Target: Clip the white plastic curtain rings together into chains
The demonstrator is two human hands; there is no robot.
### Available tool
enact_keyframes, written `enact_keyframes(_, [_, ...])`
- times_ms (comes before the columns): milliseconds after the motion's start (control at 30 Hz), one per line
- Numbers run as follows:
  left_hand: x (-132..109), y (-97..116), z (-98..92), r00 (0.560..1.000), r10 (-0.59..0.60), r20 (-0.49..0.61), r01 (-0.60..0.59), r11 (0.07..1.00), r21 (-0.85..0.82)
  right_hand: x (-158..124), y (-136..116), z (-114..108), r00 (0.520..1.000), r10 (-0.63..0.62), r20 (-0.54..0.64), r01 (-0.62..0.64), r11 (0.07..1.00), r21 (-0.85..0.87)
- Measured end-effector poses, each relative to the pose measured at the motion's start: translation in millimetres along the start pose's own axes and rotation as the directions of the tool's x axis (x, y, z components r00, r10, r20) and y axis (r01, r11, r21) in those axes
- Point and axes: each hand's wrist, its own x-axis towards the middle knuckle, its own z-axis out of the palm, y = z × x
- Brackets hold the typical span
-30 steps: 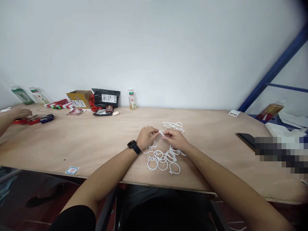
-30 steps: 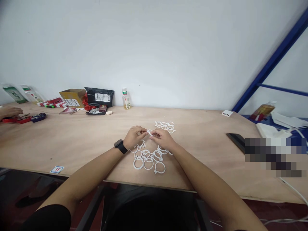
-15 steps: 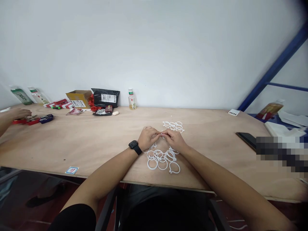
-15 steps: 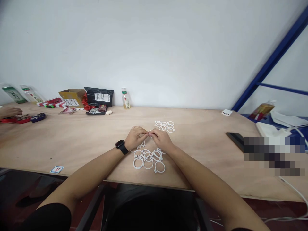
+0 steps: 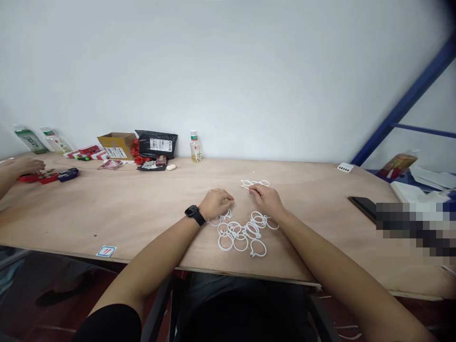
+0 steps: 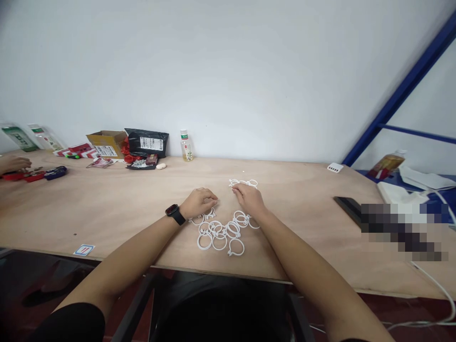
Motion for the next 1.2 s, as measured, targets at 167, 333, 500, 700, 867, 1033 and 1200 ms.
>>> enact_keyframes(167, [-2, -3, 3.2, 0.991, 0.057, 0.124, -0.06, 0.998, 0.021, 6, 19, -5, 0.995, 0.098, -0.013, -0.098, 0.993, -0.065])
enact_keyframes(333, [-3, -1, 9.4, 0.989, 0.077, 0.128, -0.08, 0.997, 0.016, 4, 15, -19, 0.939, 0.08, 0.335, -0.126, 0.985, 0.118])
enact_keyframes(500, [-2, -3, 10.9, 0.991, 0.055, 0.125, -0.058, 0.998, 0.019, -1, 5, -24, 0.719, 0.064, 0.692, -0.297, 0.929, 0.223])
enact_keyframes(700, [-1, 4, 3.5, 0.985, 0.165, 0.044, -0.162, 0.985, -0.059, -1, -1, -9, 0.826, 0.196, 0.529, -0.347, 0.915, 0.204])
enact_keyframes(867, [-1, 17, 0.7, 0.96, 0.278, -0.031, -0.28, 0.954, -0.105, -2, -17, 0, 0.898, 0.215, 0.383, -0.314, 0.924, 0.217])
enact_keyframes(1033, [1, 17, 3.9, 0.956, 0.289, -0.056, -0.291, 0.956, -0.026, -4, -27, 4, 0.92, 0.197, 0.339, -0.297, 0.914, 0.276])
enact_keyframes(1200, [1, 14, 2.0, 0.978, 0.185, -0.097, -0.183, 0.983, 0.03, -4, -25, 2, 0.966, 0.115, 0.232, -0.219, 0.841, 0.494])
